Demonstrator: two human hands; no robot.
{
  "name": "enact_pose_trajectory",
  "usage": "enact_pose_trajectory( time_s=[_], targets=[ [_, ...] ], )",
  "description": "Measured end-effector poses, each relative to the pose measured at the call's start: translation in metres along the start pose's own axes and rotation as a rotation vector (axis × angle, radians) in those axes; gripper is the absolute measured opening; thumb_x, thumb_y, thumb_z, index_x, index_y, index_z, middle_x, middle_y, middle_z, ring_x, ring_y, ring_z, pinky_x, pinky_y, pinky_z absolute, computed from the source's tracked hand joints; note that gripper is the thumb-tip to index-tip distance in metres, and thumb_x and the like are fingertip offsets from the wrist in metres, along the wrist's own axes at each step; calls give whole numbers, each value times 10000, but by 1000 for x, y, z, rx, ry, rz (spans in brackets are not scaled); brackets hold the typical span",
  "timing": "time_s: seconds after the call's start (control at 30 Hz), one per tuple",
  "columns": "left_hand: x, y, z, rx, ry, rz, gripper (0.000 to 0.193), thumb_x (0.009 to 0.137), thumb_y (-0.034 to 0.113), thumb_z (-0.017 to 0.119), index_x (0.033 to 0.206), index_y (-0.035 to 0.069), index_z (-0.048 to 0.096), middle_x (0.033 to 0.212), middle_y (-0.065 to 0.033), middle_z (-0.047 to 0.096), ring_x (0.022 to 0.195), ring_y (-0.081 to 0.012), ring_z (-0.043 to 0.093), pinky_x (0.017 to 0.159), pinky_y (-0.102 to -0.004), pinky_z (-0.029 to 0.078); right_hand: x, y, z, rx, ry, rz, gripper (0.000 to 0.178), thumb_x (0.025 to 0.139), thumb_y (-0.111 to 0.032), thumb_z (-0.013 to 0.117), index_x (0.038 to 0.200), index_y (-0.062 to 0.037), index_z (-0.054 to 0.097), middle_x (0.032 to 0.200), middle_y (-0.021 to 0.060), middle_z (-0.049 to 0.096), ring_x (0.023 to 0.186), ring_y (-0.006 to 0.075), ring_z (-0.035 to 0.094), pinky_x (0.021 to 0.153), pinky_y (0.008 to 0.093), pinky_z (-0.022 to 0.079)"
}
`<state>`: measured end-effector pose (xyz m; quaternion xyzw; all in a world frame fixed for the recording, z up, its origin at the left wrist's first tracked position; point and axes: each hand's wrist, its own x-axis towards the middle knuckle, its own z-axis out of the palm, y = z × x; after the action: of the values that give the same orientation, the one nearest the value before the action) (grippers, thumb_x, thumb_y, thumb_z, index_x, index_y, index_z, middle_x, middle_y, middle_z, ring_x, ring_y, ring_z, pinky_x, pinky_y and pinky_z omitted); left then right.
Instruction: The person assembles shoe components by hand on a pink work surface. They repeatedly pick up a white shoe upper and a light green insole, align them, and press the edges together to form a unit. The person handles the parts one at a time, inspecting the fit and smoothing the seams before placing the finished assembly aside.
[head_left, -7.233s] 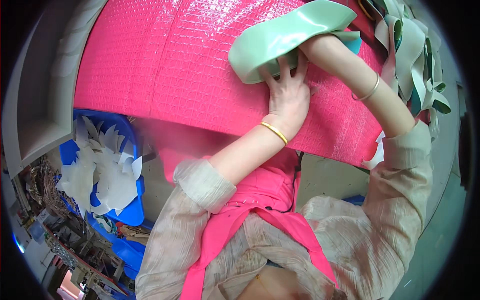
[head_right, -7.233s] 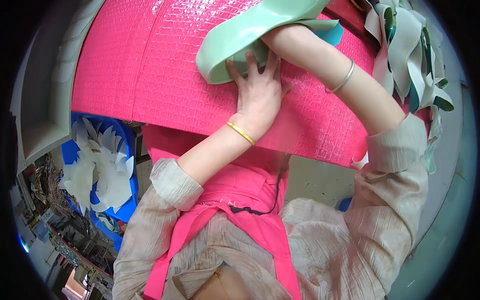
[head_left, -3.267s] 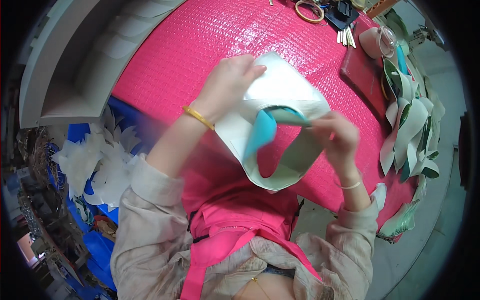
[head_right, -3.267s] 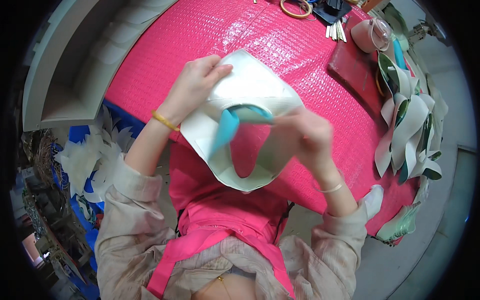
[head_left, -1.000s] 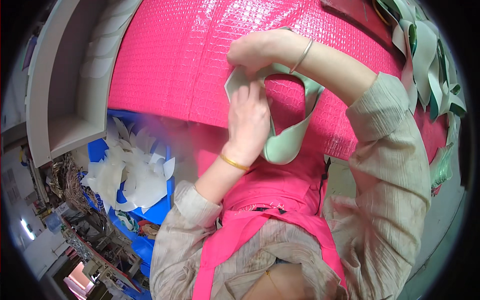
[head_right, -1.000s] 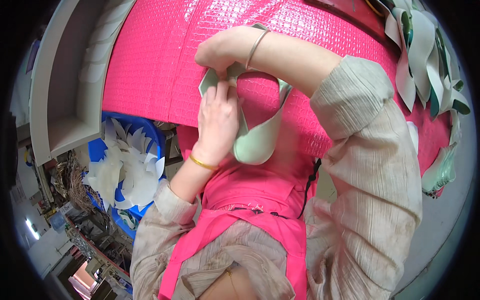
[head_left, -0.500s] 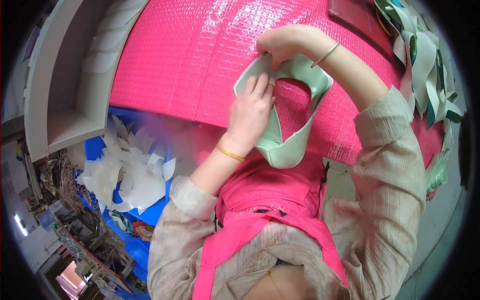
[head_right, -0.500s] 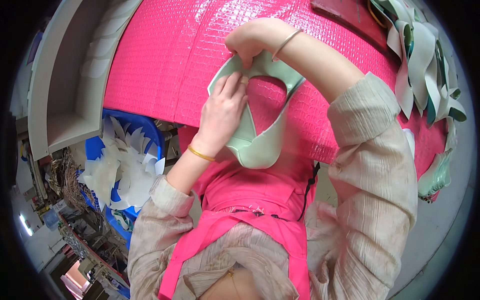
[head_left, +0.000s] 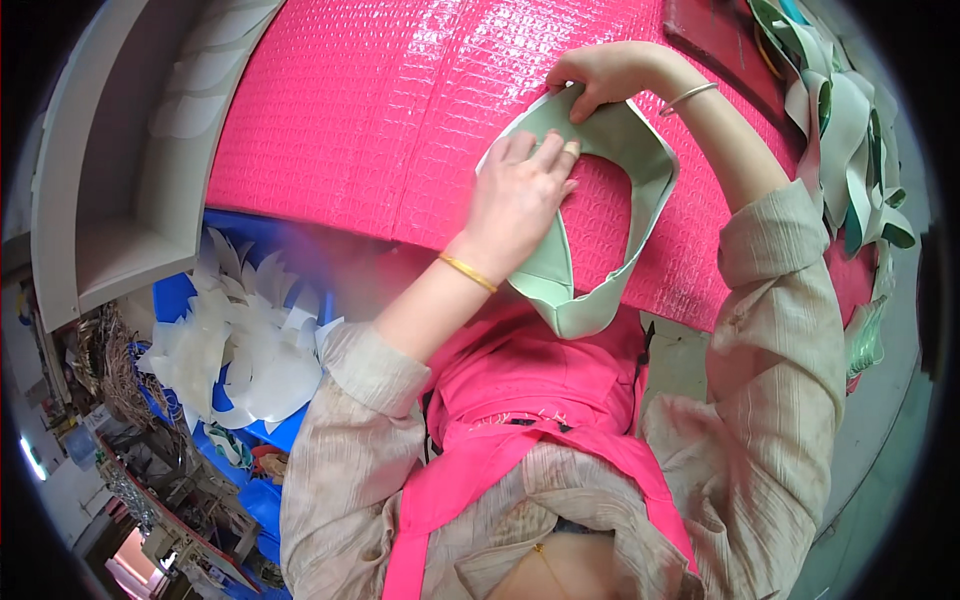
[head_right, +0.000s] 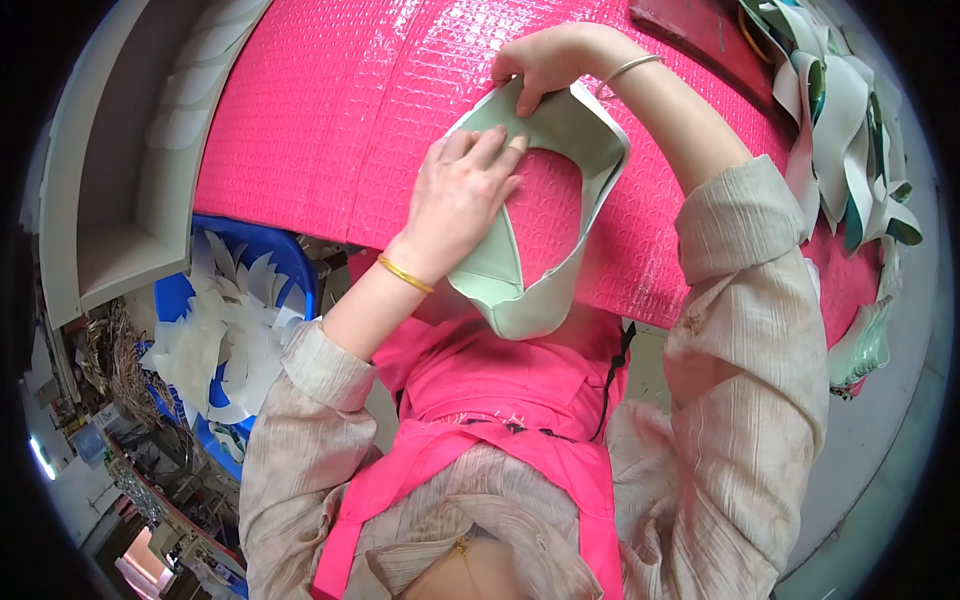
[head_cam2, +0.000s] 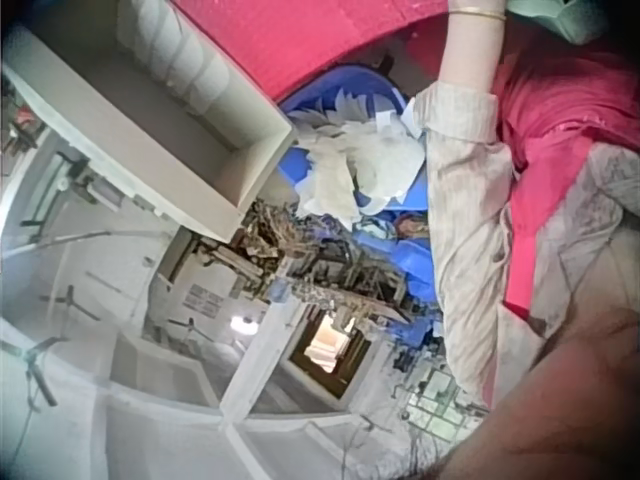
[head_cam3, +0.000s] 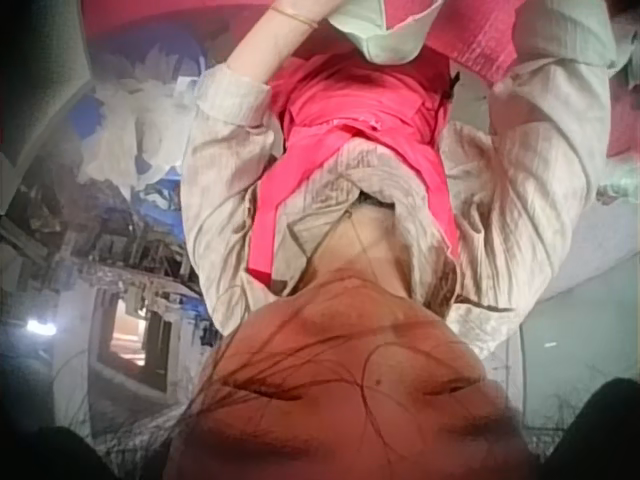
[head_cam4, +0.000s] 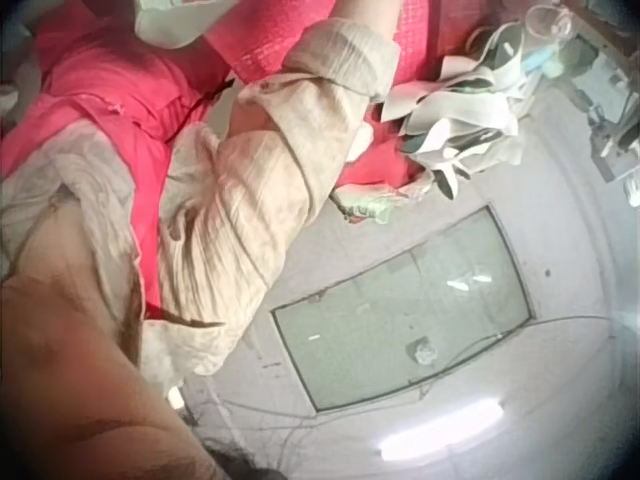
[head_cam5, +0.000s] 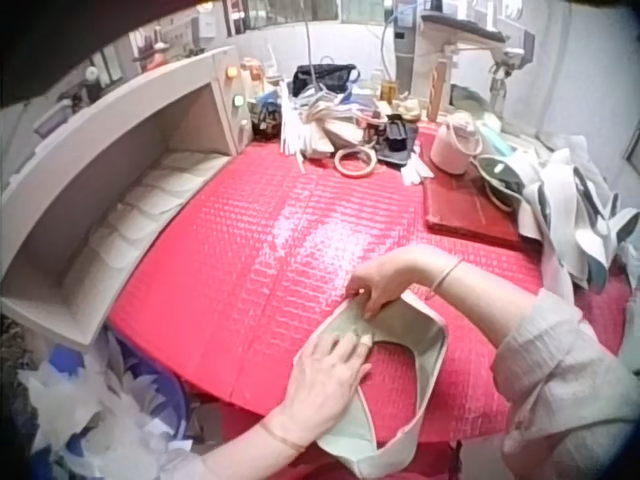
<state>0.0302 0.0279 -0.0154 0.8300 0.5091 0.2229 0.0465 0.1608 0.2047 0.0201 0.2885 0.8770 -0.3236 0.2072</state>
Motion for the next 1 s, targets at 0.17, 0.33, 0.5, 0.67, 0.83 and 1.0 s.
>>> enact_pose_trajectory(
  time_s=[0.17,0.33,0.5,0.67,0.83,1.0],
  targets=[
    [2,17,10,172,4,-129,401,759,249,615,1057,-15,560,1062,-117,537,958,-261,495,842,-366,414,-39,-21,-3,685,173,343,583,696,-248,715,1170,9,496,1014,119,600,911,159,566,785,308,455],
    [-23,7,-46,-670,-576,377,338,768,320,627,941,30,604,887,-126,593,862,-286,544,802,-380,432,-79,-5,60,759,394,170,405,730,-171,686,1075,8,570,929,65,616,880,131,559,810,290,437],
    [-12,130,-1,-945,-214,138,316,772,216,602,950,-33,523,885,-160,536,883,-304,521,781,-391,434,-60,-14,37,315,247,53,273,710,-98,656,952,14,596,791,124,638,747,185,602,710,324,460],
    [-6,68,10,-182,36,-18,374,766,137,593,1064,-72,505,1080,-191,525,1030,-323,498,903,-383,405,-66,3,37,109,220,0,266,672,-76,654,913,15,586,791,201,613,745,307,609,691,369,462],
    [-17,48,24,-59,49,-83,409,776,117,580,1147,-31,497,1142,-162,510,1070,-304,482,901,-371,408,-59,-17,30,-130,213,68,288,688,-147,676,910,15,592,779,212,604,763,352,599,696,406,465],
    [3,52,11,-27,-124,-128,384,771,140,591,1125,4,529,1112,-125,510,1005,-270,493,854,-364,426,-55,-14,32,-255,230,57,263,705,-159,673,885,10,584,778,204,606,780,364,596,703,429,465]
  ],
)
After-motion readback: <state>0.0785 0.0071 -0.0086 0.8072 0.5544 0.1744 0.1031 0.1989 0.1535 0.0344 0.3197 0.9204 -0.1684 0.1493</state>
